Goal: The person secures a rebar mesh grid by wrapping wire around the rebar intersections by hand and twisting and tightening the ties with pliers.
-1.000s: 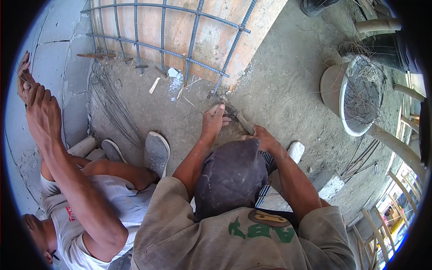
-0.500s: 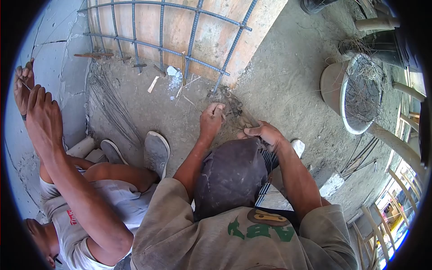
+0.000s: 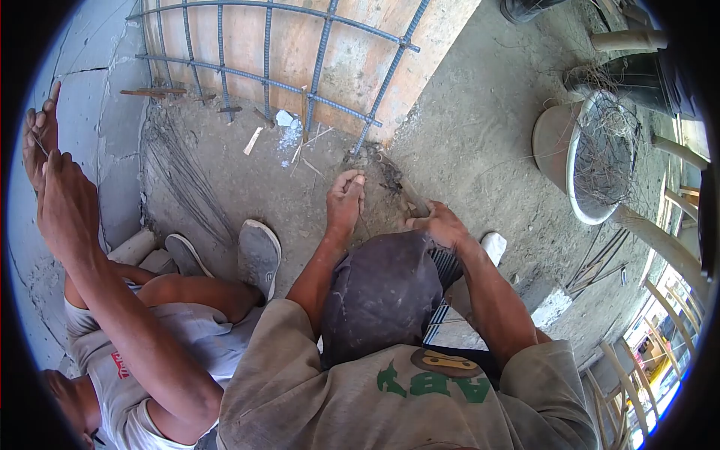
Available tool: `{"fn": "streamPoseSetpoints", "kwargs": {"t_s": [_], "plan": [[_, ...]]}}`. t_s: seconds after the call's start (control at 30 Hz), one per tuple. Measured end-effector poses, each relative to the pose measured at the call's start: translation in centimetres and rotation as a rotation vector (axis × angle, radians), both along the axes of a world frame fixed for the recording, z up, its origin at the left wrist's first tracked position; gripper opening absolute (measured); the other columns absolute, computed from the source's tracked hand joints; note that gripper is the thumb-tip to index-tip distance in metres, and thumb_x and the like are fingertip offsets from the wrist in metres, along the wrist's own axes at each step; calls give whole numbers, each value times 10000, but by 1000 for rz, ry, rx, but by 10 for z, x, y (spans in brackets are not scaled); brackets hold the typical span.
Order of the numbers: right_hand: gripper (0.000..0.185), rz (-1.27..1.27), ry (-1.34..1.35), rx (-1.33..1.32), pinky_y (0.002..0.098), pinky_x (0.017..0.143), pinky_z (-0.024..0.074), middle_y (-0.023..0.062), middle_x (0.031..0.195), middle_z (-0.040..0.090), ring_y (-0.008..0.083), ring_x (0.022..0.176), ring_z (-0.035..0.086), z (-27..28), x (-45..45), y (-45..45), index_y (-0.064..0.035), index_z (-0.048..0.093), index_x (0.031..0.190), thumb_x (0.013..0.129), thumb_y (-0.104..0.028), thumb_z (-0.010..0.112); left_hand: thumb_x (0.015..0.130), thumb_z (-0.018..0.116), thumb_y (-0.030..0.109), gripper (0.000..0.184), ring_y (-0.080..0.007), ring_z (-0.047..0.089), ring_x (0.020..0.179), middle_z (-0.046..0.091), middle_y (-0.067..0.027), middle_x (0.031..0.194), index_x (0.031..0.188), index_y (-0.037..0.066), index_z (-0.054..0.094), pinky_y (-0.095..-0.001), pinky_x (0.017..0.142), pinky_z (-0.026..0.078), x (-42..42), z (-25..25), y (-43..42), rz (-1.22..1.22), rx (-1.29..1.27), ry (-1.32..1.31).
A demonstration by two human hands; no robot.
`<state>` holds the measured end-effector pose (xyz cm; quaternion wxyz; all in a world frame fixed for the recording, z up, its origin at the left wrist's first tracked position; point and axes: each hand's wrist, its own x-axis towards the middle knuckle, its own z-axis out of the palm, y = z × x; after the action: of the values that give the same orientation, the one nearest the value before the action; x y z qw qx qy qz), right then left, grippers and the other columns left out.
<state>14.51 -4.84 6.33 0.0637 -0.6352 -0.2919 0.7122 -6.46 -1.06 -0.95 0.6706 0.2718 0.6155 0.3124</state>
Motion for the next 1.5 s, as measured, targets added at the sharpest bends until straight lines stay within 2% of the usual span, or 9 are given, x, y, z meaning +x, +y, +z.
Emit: {"fn": "streamPoseSetpoints", "kwargs": {"t_s": [0.13,0.33,0.57,0.73,0.83,0.93,1.13,1.23,1.5], "plan": [[559,196,-81,151,338,895,454,165,1065,636,234,959,609,-4,-2,-5,0,471,1301,819,-235,628,918,581,199,211,-76,513,525,555,1,689,1055,38,588,-222,467,395,1,0,1,0,-25,2],[559,27,32,-43,326,887,461,171,1101,628,217,983,611,31,-16,5,-12,422,1339,861,-231,610,917,583,215,178,-91,569,596,612,-21,763,1008,62,590,-228,544,445,3,-4,2,17,-56,-6],[619,81,-5,164,362,1006,393,218,1191,568,299,1156,527,-54,-10,-42,-16,380,1368,847,-246,620,910,589,219,156,-97,578,620,621,-17,784,962,73,593,-238,578,462,-1,-6,4,3,-84,-25],[638,214,-118,374,397,1049,353,224,1277,510,367,1211,472,-30,-9,-23,-17,375,1369,831,-256,620,902,596,224,149,-95,573,612,620,-12,765,941,80,598,-241,581,462,-3,-8,4,3,-85,-34],[592,129,-106,405,389,1008,380,216,1184,562,353,1153,514,-36,-14,-24,-11,444,1311,826,-297,628,896,602,225,145,-94,569,608,618,-9,747,917,81,603,-241,581,461,-6,-5,5,6,-87,-41],[545,168,-66,-82,376,929,422,211,1071,599,322,1057,563,-15,-17,-1,-6,534,1210,809,-361,636,894,607,222,152,-91,573,595,622,-17,727,900,70,601,-233,554,457,-6,-7,6,0,-82,-40],[552,122,-20,-93,354,722,474,154,868,639,232,775,610,-47,-23,-16,86,564,1099,799,-366,664,895,607,233,166,-93,579,594,626,-24,720,885,67,601,-234,549,463,-8,-4,6,-24,-90,-27],[530,169,-223,57,355,687,477,161,833,633,224,745,606,-40,-33,-21,94,582,1025,792,-374,672,894,610,248,177,-94,578,613,619,-16,728,876,73,597,-238,579,465,-10,-4,8,-47,-85,-29],[472,92,-75,-66,358,755,487,152,808,655,249,800,636,-14,-28,-9,60,611,968,799,-378,654,891,613,241,164,-98,591,635,630,-21,748,873,79,598,-242,599,464,-15,5,15,-106,-91,-36]]}}
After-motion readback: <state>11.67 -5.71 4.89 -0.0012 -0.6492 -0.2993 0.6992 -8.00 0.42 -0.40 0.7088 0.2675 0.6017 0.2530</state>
